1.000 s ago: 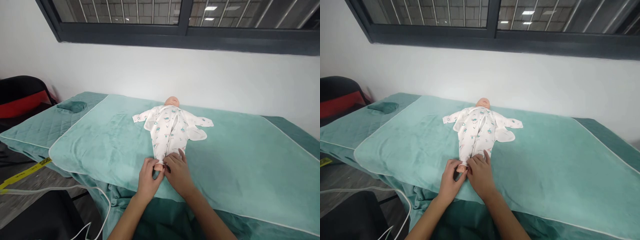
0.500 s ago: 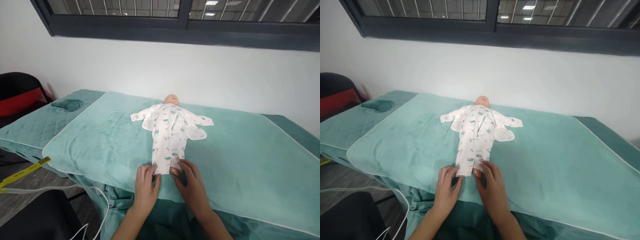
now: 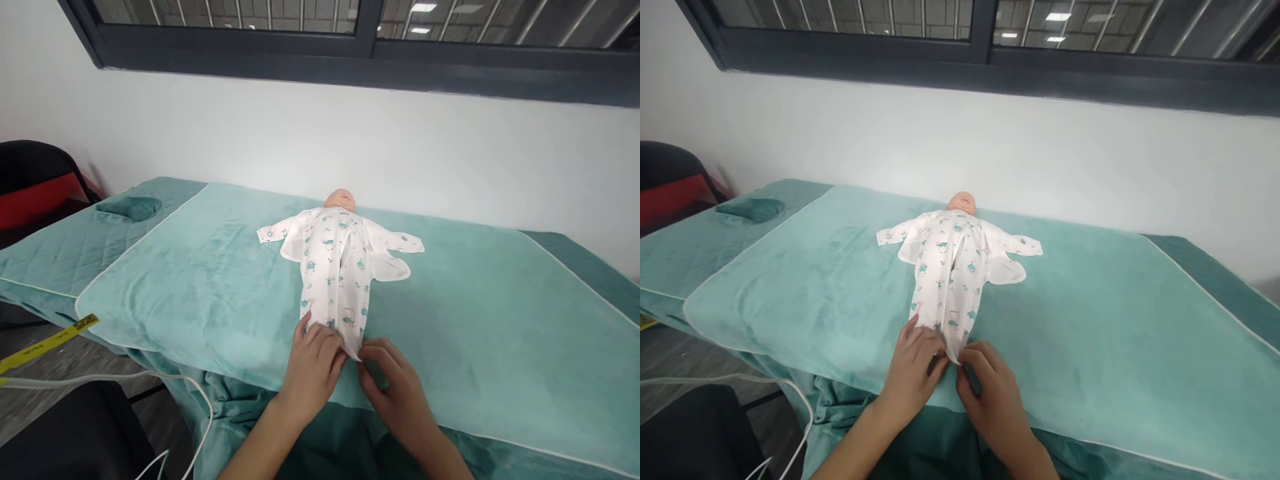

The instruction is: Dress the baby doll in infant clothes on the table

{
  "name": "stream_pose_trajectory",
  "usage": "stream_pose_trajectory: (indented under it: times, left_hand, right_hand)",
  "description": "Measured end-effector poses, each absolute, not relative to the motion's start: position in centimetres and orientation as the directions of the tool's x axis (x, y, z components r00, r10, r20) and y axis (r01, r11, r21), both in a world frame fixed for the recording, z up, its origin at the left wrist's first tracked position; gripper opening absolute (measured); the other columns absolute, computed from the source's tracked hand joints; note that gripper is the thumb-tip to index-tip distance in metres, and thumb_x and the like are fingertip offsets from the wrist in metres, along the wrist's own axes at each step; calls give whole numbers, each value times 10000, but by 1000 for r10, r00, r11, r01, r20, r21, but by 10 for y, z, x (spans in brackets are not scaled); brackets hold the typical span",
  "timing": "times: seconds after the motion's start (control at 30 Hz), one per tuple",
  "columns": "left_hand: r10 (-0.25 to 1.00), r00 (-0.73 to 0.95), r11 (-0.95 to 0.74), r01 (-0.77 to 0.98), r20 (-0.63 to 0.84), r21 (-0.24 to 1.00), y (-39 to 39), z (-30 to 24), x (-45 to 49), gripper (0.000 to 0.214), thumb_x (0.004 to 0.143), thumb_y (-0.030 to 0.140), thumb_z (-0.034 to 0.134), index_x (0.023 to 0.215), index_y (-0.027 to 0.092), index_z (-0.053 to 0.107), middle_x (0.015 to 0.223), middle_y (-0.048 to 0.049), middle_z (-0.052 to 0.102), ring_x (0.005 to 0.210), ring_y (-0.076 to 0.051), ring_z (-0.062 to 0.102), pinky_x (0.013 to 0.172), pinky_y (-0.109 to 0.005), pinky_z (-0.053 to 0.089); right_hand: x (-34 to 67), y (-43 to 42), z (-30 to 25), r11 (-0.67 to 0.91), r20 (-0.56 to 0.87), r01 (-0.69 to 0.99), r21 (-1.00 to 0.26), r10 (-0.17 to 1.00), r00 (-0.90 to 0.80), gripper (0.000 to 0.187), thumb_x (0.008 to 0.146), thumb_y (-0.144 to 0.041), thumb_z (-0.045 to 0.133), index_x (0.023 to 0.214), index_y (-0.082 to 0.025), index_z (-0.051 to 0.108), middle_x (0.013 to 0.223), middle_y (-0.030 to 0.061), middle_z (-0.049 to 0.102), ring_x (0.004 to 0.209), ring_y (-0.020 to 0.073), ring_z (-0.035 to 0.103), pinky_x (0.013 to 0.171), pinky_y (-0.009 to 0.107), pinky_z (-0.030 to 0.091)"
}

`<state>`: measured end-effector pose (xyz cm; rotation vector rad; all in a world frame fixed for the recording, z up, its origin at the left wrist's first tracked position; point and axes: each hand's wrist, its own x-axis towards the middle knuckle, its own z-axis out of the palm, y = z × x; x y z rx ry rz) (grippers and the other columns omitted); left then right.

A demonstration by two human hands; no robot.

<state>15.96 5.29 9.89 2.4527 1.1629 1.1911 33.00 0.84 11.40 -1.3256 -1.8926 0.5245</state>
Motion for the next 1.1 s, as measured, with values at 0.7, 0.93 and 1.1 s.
stream_pose_trajectory:
  times: [0.7, 0.93, 1.1]
  left_hand:
    - [703, 249, -651, 602, 667, 461, 93, 100, 120, 191, 891, 98, 486, 1020, 193, 590, 1050, -74, 643, 1033, -205, 579, 960, -435, 483]
    - [861, 303, -425, 870, 409, 248, 206, 95, 133, 369, 896, 148, 467, 1247, 135, 581, 1343, -154, 562, 1371, -321, 377, 1118, -571, 330]
    - [830, 393, -495, 846, 395, 200, 238, 98, 147, 299, 900, 189, 480, 1136, 182, 664, 1221, -130, 644, 1286, -281, 467, 1164, -555, 232]
  right_hand:
    - [388, 70, 109, 343, 315, 756, -558, 930, -189, 202, 937, -242, 496, 1101, -240, 615, 1153, 80, 634, 1082, 218, 584, 932, 395, 505]
    - [399, 152, 91, 332, 489, 931, -151, 844, -221, 313, 865, -131, 476, 1135, -164, 631, 1275, 131, 619, 1252, 295, 490, 1064, 500, 403]
    - [389, 170, 96, 307, 383, 934, -180, 897, -221, 122, 866, -163, 500, 890, -187, 617, 946, 88, 686, 933, 246, 594, 850, 384, 467]
